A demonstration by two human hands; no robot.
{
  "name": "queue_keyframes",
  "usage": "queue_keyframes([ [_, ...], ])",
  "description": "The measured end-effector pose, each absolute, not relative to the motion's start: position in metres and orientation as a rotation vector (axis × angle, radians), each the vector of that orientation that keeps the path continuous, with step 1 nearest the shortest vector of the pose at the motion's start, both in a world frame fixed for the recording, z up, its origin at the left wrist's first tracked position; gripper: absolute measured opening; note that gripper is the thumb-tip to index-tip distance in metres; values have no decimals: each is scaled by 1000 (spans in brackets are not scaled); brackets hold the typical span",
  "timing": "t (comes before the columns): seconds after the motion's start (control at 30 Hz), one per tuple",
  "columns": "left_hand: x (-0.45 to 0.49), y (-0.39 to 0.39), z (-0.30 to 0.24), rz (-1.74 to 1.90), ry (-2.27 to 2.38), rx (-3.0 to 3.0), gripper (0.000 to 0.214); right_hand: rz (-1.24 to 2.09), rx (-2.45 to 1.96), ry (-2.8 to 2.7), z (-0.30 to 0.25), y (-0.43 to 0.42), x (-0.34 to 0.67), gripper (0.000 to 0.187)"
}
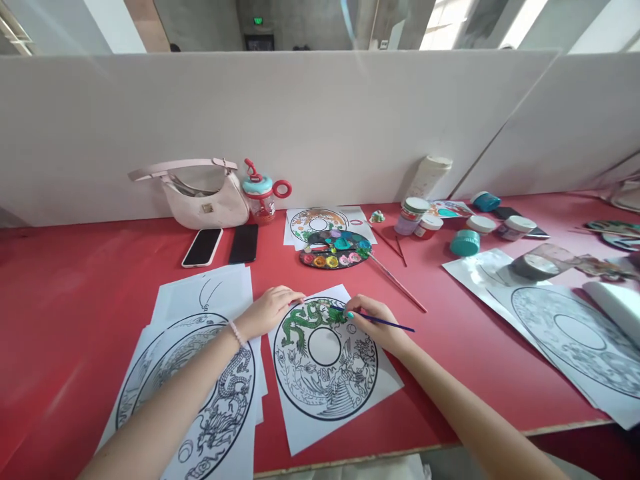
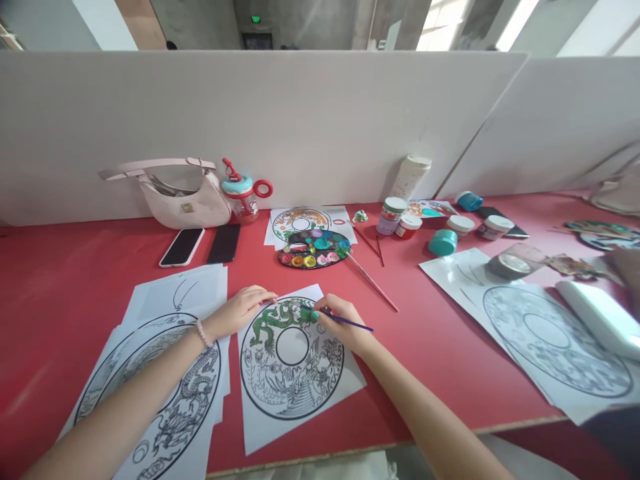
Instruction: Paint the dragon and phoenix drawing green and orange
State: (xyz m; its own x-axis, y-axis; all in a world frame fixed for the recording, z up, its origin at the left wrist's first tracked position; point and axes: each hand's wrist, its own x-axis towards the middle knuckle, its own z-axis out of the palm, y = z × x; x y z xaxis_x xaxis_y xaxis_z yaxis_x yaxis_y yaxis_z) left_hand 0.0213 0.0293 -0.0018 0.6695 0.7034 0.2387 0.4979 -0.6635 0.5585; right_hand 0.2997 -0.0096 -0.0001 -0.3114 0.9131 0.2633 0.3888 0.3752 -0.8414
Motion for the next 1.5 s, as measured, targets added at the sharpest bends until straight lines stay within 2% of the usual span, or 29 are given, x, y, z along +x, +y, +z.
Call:
queue_keyframes([
  [0.27,21,30,-3,577,955,2437,36,838,-1119,-1884,0,-10,304,32],
  [1.5,21,30,-7,588,971,2461,36,828,-1073,-1965,1,-11,304,38],
])
